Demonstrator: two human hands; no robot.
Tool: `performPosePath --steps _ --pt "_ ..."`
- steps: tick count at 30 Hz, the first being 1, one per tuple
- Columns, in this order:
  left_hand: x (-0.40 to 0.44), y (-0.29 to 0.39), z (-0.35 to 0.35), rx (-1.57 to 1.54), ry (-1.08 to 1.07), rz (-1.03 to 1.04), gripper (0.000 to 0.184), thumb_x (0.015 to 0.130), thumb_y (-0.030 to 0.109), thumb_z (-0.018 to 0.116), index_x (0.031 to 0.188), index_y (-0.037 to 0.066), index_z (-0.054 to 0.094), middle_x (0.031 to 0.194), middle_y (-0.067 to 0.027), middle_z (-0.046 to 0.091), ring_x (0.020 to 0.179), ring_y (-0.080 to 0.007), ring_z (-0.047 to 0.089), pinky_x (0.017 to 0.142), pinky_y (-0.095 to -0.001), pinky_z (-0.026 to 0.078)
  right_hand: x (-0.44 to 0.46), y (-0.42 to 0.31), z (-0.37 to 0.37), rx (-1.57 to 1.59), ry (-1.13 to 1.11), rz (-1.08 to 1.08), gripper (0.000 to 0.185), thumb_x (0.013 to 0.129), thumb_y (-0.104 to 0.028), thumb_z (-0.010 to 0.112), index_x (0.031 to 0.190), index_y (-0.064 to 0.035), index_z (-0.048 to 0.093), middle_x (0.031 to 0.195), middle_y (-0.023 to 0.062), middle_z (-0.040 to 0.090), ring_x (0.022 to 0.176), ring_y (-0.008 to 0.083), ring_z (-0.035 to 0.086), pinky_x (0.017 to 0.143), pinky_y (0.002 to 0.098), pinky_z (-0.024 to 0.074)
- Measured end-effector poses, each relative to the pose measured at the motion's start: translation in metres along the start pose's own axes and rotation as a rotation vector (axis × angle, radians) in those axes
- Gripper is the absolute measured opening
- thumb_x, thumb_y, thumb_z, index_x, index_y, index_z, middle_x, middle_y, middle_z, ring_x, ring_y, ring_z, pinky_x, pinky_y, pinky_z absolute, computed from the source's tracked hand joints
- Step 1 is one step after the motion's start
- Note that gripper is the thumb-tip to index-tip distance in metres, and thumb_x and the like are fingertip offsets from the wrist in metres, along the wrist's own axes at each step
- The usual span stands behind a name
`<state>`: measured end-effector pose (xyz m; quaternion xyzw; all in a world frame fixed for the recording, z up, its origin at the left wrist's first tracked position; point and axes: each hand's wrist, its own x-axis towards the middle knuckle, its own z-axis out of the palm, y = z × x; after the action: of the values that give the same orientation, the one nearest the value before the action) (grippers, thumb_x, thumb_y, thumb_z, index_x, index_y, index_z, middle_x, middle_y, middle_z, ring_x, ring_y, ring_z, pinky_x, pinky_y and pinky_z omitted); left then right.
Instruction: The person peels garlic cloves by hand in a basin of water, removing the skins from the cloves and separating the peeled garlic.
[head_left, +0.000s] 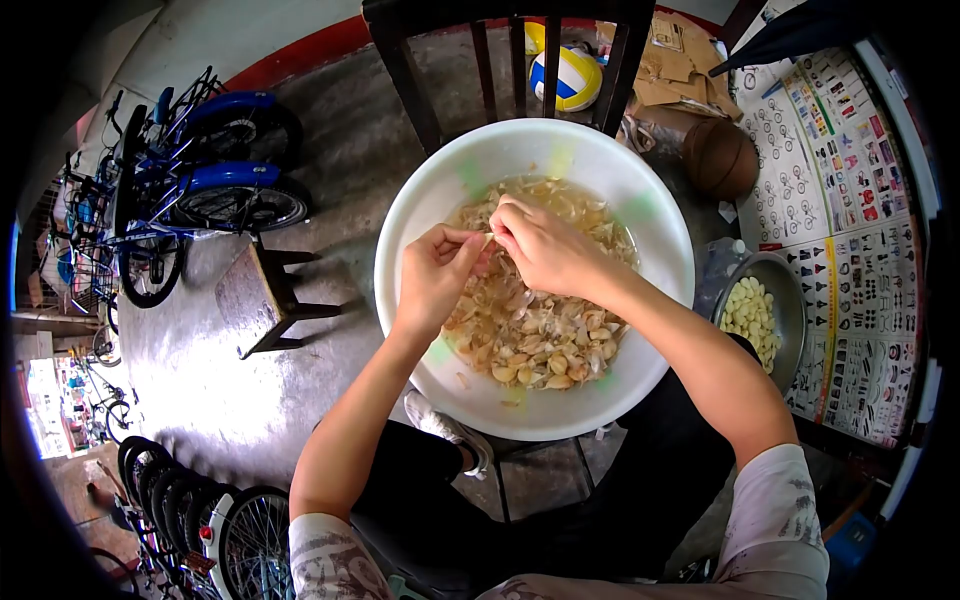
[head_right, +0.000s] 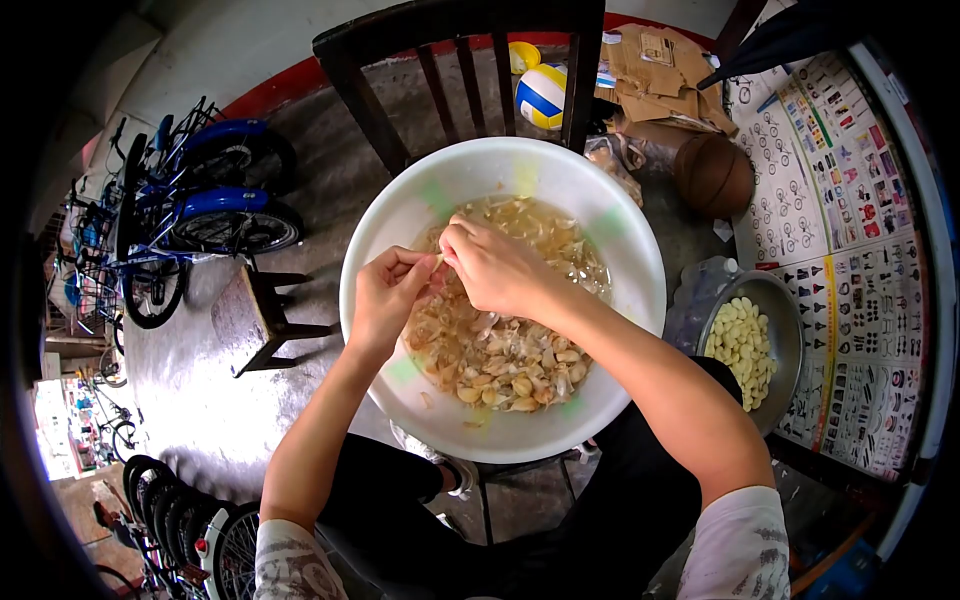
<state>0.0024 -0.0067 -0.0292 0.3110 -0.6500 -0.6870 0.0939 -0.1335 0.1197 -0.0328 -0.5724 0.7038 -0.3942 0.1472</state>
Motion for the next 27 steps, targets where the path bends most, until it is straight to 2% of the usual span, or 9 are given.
performPosePath --steps 4,6,9,12,14,15,17,20,27 --pt "-0.001 0.001 0.002 -0.061 0.048 0.025 0.016 0.093 0.006 0.063 0.098 -0.009 0.061 0.089 -0.0128 0.069 0.080 -0.0137 0.068 0.073 -0.0242 0.056 0.000 0.000 0.001 0.043 0.029 -0.012 0.006 0.092 -0.002 0.051 0.091 -0.0022 0.045 0.086 0.0137 0.052 0.075 0.0327 0.054 0.067 0.0406 0.0433" --pt "-0.001 0.001 0.002 -0.032 0.013 0.036 0.018 0.095 0.010 0.061 0.099 -0.008 0.060 0.096 -0.0119 0.068 0.090 -0.0153 0.068 0.080 -0.0277 0.058 0.000 0.000 0.000 0.060 0.035 -0.015 0.006 0.092 -0.002 0.051 0.091 -0.0021 0.045 0.086 0.0137 0.052 0.075 0.0324 0.054 0.068 0.0404 0.0434" --pt "-0.002 0.003 0.003 -0.056 0.025 0.035 0.018 0.095 0.010 0.060 0.099 -0.008 0.060 0.096 -0.0120 0.068 0.090 -0.0157 0.068 0.080 -0.0275 0.058 0.000 0.001 0.001 0.085 0.039 -0.010 0.005 0.093 -0.003 0.050 0.091 -0.0018 0.046 0.085 0.0137 0.052 0.075 0.0322 0.053 0.068 0.0392 0.0437" --pt "-0.003 0.005 0.003 -0.049 0.029 0.026 0.017 0.096 0.010 0.060 0.099 -0.007 0.060 0.096 -0.0124 0.068 0.090 -0.0156 0.068 0.079 -0.0273 0.058 0.001 0.004 0.003 0.133 0.068 -0.033 0.003 0.094 -0.002 0.048 0.092 -0.0015 0.046 0.083 0.0121 0.052 0.072 0.0272 0.052 0.068 0.0377 0.0441" --pt "-0.001 0.006 0.002 -0.045 0.038 0.008 0.018 0.096 0.010 0.060 0.099 -0.007 0.059 0.096 -0.0127 0.068 0.089 -0.0153 0.067 0.079 -0.0273 0.058 0.001 0.004 0.003 0.261 0.065 0.041 0.002 0.094 -0.001 0.048 0.093 -0.0011 0.047 0.083 0.0101 0.053 0.072 0.0207 0.053 0.067 0.0349 0.0453" --pt "-0.001 0.006 0.001 -0.042 0.047 -0.009 0.018 0.096 0.010 0.060 0.099 -0.007 0.059 0.097 -0.0130 0.067 0.089 -0.0150 0.067 0.078 -0.0272 0.058 0.001 0.005 0.003 0.262 0.063 0.041 0.002 0.094 -0.001 0.048 0.093 -0.0011 0.047 0.083 0.0101 0.053 0.072 0.0207 0.053 0.067 0.0349 0.0453" --pt "-0.001 0.007 0.000 -0.062 0.044 0.008 0.018 0.096 0.011 0.061 0.099 -0.007 0.059 0.096 -0.0130 0.067 0.088 -0.0147 0.067 0.078 -0.0271 0.058 0.003 0.008 0.004 0.389 0.070 0.143 0.002 0.094 -0.002 0.050 0.093 -0.0012 0.049 0.085 0.0077 0.055 0.075 0.0154 0.054 0.069 0.0318 0.0475" --pt "-0.002 0.006 0.001 -0.089 0.034 0.026 0.018 0.096 0.012 0.061 0.099 -0.006 0.059 0.096 -0.0126 0.067 0.088 -0.0142 0.067 0.077 -0.0266 0.058 0.003 0.015 0.002 0.240 0.029 0.125 0.005 0.092 -0.004 0.056 0.094 -0.0012 0.052 0.090 0.0063 0.058 0.076 0.0145 0.056 0.071 0.0294 0.0494" --pt "0.000 0.001 0.001 -0.017 0.034 0.041 0.015 0.094 0.009 0.063 0.098 -0.005 0.060 0.095 -0.0115 0.068 0.084 -0.0130 0.067 0.079 -0.0257 0.057 0.004 0.003 0.001 0.311 0.102 0.091 0.018 0.086 -0.002 0.066 0.102 -0.0013 0.058 0.087 0.0048 0.061 0.078 0.0135 0.059 0.073 0.0283 0.0512"
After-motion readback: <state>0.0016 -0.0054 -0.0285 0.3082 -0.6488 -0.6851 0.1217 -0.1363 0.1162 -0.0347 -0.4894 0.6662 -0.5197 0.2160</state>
